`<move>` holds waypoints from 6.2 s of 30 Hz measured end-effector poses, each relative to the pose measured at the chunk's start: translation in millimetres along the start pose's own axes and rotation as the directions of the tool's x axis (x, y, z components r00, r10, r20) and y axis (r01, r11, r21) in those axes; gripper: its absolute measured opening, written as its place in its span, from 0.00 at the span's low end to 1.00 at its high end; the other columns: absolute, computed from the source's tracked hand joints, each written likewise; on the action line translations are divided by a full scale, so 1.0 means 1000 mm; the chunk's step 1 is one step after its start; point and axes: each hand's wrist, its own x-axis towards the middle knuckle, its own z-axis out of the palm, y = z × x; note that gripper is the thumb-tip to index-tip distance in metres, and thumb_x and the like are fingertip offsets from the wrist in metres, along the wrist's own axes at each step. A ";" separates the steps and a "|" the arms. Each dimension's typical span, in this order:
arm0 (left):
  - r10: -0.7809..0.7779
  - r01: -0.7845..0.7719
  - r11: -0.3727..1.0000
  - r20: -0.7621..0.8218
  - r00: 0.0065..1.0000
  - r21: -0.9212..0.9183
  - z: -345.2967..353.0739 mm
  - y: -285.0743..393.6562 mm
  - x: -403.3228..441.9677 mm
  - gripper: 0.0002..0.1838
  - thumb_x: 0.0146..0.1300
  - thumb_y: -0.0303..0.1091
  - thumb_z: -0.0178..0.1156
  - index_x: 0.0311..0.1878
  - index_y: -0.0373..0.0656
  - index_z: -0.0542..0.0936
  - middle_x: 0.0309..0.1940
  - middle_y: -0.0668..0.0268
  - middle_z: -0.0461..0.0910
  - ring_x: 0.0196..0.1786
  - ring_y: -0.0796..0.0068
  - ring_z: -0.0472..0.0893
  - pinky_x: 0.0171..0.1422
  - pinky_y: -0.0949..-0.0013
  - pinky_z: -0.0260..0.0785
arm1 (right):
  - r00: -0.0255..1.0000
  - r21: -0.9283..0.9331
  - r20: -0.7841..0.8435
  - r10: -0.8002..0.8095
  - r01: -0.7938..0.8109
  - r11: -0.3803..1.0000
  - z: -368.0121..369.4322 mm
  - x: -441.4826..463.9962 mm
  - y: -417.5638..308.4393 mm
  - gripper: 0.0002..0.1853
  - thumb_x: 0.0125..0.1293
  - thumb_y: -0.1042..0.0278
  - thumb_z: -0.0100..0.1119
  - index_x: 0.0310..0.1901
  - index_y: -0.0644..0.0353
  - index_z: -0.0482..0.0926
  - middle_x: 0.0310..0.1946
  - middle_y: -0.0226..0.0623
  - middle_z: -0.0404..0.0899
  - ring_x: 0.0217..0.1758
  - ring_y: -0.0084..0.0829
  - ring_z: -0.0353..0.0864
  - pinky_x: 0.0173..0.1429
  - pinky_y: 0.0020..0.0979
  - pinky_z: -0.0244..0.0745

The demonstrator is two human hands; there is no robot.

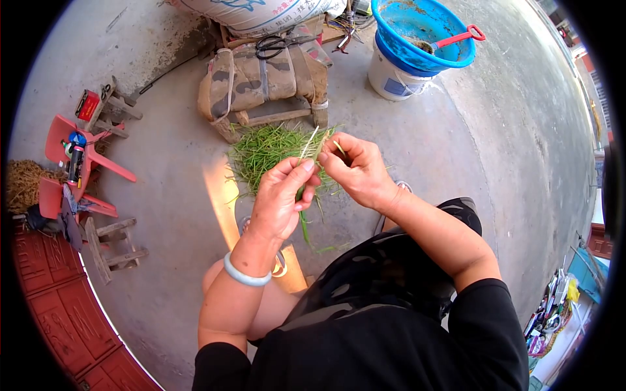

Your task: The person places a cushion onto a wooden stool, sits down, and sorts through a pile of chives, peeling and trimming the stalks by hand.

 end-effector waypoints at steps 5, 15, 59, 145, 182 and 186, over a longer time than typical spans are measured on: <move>-0.010 0.010 1.000 0.000 1.000 0.020 0.002 0.004 -0.003 0.07 0.67 0.35 0.57 0.36 0.42 0.78 0.28 0.67 0.78 0.23 0.84 0.70 0.22 0.83 0.57 | 0.991 -0.163 -0.042 -0.123 0.115 0.980 0.000 0.001 0.000 0.03 0.62 0.74 0.56 0.31 0.63 0.74 0.23 0.26 0.72 0.28 0.13 0.67 0.30 0.21 0.65; 0.016 -0.005 0.988 -0.072 0.997 0.154 0.003 0.002 -0.005 0.09 0.67 0.36 0.58 0.36 0.40 0.79 0.24 0.70 0.77 0.21 0.87 0.69 0.22 0.84 0.56 | 0.911 -0.574 -0.094 -0.401 0.280 0.769 -0.017 0.019 0.015 0.03 0.54 0.78 0.58 0.29 0.62 0.74 0.23 0.34 0.73 0.24 0.23 0.70 0.28 0.26 0.66; -0.133 0.122 0.974 0.045 0.990 0.191 -0.018 0.002 0.021 0.19 0.70 0.39 0.46 0.52 0.31 0.75 0.44 0.55 0.80 0.44 0.68 0.80 0.50 0.64 0.75 | 0.988 0.057 -0.119 0.098 -0.092 0.994 -0.037 0.019 -0.017 0.11 0.67 0.63 0.58 0.42 0.62 0.81 0.27 0.22 0.75 0.30 0.13 0.69 0.35 0.19 0.65; -0.479 -0.532 -0.456 0.307 0.822 0.714 -0.235 -0.207 0.108 0.30 0.51 0.24 0.55 0.61 0.47 0.69 0.51 0.62 0.72 0.48 0.62 0.77 0.54 0.63 0.71 | 0.805 0.219 -0.314 0.503 -0.453 0.864 -0.176 -0.001 0.168 0.18 0.73 0.54 0.45 0.42 0.61 0.78 0.17 0.22 0.61 0.19 0.13 0.49 0.25 0.20 0.47; -0.085 0.498 0.867 -0.977 0.196 0.025 -0.287 -0.227 0.225 0.37 0.48 0.45 0.72 0.53 0.23 0.71 0.55 0.46 0.75 0.52 0.56 0.78 0.56 0.58 0.70 | 0.775 0.191 -0.315 0.548 -0.514 0.836 -0.174 -0.006 0.184 0.18 0.74 0.55 0.43 0.43 0.61 0.77 0.18 0.22 0.63 0.18 0.12 0.50 0.22 0.19 0.46; 0.000 0.320 0.944 -0.969 0.247 0.082 -0.269 -0.215 0.226 0.28 0.53 0.38 0.67 0.50 0.25 0.74 0.50 0.51 0.78 0.45 0.59 0.79 0.53 0.59 0.71 | 0.768 0.196 -0.325 0.551 -0.515 0.834 -0.173 -0.005 0.184 0.18 0.74 0.55 0.43 0.43 0.61 0.77 0.18 0.23 0.63 0.18 0.12 0.50 0.23 0.19 0.46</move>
